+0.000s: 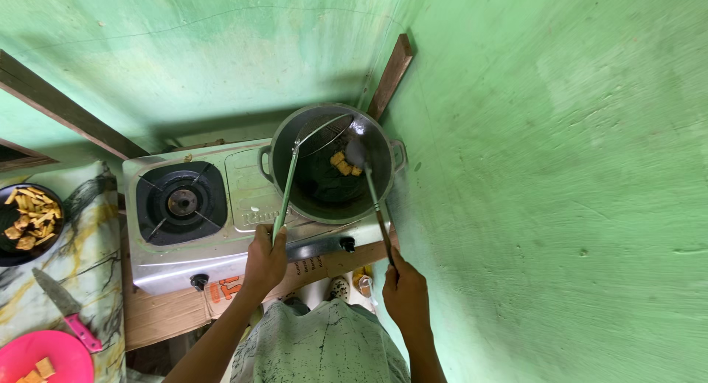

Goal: The person uses a slotted spoon and a spatula to remove fried food pieces from a wok of hot oil and places them on a plate. Then the person adds more food pieces from an orange container into the wok to continue frying.

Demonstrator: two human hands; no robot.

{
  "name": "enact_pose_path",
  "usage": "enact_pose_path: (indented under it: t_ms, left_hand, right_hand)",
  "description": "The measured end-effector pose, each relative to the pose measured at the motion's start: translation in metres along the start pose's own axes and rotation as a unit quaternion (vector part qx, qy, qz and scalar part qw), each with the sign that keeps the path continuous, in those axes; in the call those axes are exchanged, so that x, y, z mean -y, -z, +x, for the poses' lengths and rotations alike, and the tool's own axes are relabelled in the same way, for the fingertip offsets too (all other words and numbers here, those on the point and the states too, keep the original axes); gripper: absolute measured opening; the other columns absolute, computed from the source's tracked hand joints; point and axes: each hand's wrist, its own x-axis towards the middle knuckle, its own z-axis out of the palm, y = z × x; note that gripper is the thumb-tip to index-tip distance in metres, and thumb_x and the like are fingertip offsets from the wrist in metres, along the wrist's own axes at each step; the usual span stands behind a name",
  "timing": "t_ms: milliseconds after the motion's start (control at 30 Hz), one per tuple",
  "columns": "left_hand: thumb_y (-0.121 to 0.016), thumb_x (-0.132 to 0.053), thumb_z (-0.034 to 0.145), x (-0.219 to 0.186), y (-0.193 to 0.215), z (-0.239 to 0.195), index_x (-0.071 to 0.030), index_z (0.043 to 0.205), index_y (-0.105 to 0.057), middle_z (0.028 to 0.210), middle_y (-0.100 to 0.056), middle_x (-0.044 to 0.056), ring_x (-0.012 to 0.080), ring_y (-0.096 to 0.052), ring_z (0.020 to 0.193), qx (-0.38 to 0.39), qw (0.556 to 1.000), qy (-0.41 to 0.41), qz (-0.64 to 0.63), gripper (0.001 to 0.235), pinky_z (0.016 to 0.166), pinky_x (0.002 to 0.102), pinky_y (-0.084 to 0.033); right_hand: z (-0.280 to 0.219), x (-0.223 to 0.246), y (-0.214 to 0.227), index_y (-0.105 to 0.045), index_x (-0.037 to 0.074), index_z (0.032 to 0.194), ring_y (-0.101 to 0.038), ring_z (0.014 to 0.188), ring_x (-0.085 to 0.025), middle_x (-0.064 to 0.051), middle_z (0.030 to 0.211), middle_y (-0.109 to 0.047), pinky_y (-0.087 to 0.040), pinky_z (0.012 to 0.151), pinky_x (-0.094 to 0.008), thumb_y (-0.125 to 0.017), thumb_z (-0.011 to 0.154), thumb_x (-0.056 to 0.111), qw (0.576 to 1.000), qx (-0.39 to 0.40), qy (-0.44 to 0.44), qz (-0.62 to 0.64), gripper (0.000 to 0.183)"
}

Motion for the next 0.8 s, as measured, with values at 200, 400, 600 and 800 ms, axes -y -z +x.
enact_pose_path:
  t_ms: [200, 400, 600, 800]
  left_hand:
    - [-0.054, -0.034, 0.103, -0.01, -0.011, -0.019, 0.006, 0.108, -0.055, 0.078, -0.065, 0.022, 0.0318, -0.066, 0.071, 0.009, 0.999, 0.04, -0.003, 0.04, 0.069, 0.046, -0.051]
    - [-0.053, -0.033, 0.102, -0.015, 0.0, -0.043, 0.004, 0.11, -0.058, 0.076, -0.065, 0.019, 0.0249, -0.062, 0.068, 0.024, 0.997, 0.073, -0.024, 0.039, 0.064, 0.041, -0.051]
    - [-0.053, -0.034, 0.102, -0.02, 0.024, -0.048, 0.005, 0.112, -0.057, 0.068, -0.064, 0.018, 0.0224, -0.061, 0.058, 0.016, 0.996, 0.092, 0.007, 0.04, 0.057, 0.04, -0.049]
    - [-0.053, -0.034, 0.103, -0.024, 0.024, -0.047, 0.006, 0.113, -0.056, 0.071, -0.065, 0.017, 0.0225, -0.064, 0.062, 0.003, 0.996, 0.085, 0.004, 0.041, 0.06, 0.039, -0.051]
  right_hand:
    - [0.007, 0.008, -0.013, -0.05, 0.002, 0.144, -0.072, 0.067, -0.025, -0.019, 0.087, -0.072, -0.057, 0.061, -0.037, -0.054, 0.095, 0.01, 1.0, 0.015, -0.004, -0.004, 0.05]
    - [-0.004, 0.037, 0.001, -0.06, 0.011, 0.14, -0.071, 0.067, -0.03, -0.022, 0.082, -0.072, -0.054, 0.066, -0.042, -0.053, 0.095, 0.011, 0.997, 0.061, -0.026, 0.026, 0.046]
    - [-0.024, 0.03, 0.034, -0.064, 0.009, 0.134, -0.071, 0.068, -0.031, -0.02, 0.087, -0.072, -0.055, 0.063, -0.041, -0.059, 0.091, 0.011, 0.999, -0.002, 0.042, -0.011, 0.043]
    - [-0.021, 0.029, 0.034, -0.069, 0.013, 0.131, -0.065, 0.063, -0.031, -0.018, 0.077, -0.067, -0.051, 0.062, -0.043, -0.062, 0.09, 0.011, 0.996, 0.023, 0.073, -0.041, 0.042]
